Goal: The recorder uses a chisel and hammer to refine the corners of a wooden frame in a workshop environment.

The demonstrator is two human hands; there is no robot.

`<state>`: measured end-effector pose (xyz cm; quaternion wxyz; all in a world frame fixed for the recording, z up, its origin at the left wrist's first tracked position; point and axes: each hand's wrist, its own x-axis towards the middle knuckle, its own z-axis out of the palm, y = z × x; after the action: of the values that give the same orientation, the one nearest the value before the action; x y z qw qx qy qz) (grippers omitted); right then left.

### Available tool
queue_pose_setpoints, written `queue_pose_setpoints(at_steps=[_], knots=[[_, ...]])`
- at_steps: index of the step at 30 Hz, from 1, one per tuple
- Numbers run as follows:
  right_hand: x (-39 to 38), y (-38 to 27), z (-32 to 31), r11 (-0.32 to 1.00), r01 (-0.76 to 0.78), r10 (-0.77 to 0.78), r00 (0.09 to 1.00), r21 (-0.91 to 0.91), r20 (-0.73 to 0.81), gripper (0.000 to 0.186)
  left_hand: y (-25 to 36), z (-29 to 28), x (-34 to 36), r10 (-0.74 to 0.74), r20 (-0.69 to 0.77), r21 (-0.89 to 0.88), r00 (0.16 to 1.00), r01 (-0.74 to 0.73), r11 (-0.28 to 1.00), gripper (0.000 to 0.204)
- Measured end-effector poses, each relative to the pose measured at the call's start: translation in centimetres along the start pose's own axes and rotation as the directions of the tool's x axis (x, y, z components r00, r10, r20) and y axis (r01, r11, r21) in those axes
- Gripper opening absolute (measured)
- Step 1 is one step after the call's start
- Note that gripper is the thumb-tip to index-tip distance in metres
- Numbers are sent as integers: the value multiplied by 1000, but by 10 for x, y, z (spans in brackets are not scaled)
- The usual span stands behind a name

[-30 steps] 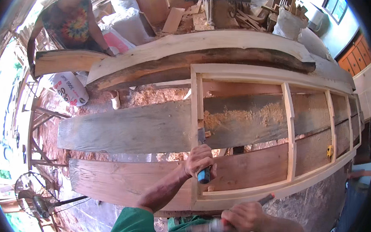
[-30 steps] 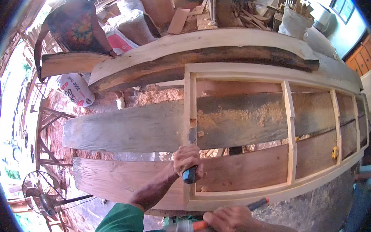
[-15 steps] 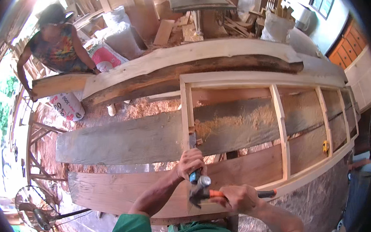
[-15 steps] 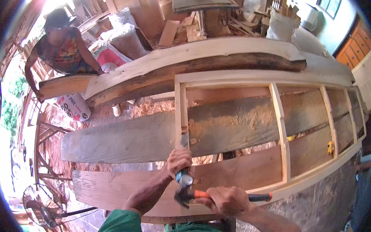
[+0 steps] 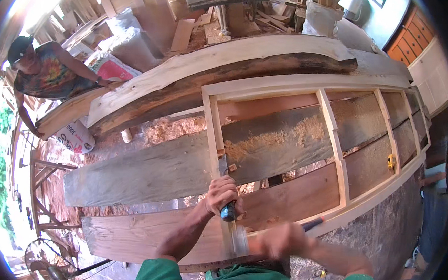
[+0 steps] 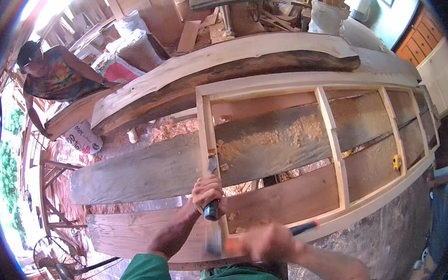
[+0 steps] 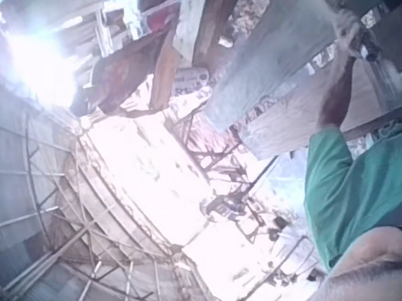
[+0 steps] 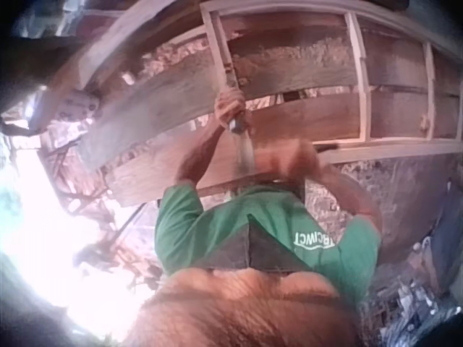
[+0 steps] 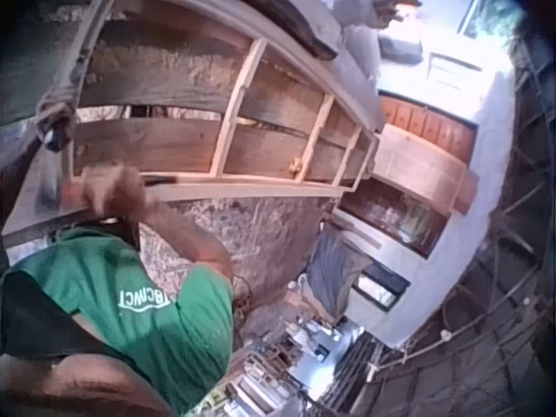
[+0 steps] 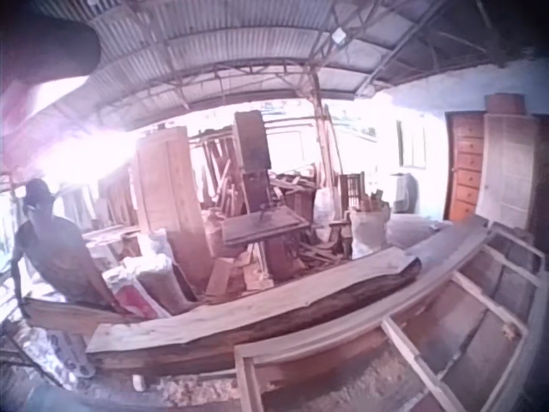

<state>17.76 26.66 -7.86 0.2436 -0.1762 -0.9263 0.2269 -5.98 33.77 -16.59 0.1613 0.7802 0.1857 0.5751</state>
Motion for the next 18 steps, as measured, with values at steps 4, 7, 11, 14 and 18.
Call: queue_pose_setpoints(at_steps=[4, 7, 11, 14, 18], knots=[[3, -2, 11, 996, -92, 92, 995, -2, -36, 34, -5, -2, -21, -19, 17, -1, 1000, 19, 1000, 19], [7, -20, -15, 987, 138, -133, 989, -78, 61, 33, -1, 0, -10, -23, 7, 64, 1000, 22, 998, 12], [0, -11, -3, 981, 113, -99, 991, -156, 95, 32, -6, -8, -22, -26, 119, 48, 993, 21, 999, 14], [-1, -12, 5, 991, 38, -28, 996, -131, 79, 32, -10, -7, -26, -10, 99, 43, 995, 5, 999, 15], [-2, 15, 19, 985, -172, 172, 985, 19, 18, 33, -16, -2, -14, 37, 52, 42, 998, -39, 998, 14]])
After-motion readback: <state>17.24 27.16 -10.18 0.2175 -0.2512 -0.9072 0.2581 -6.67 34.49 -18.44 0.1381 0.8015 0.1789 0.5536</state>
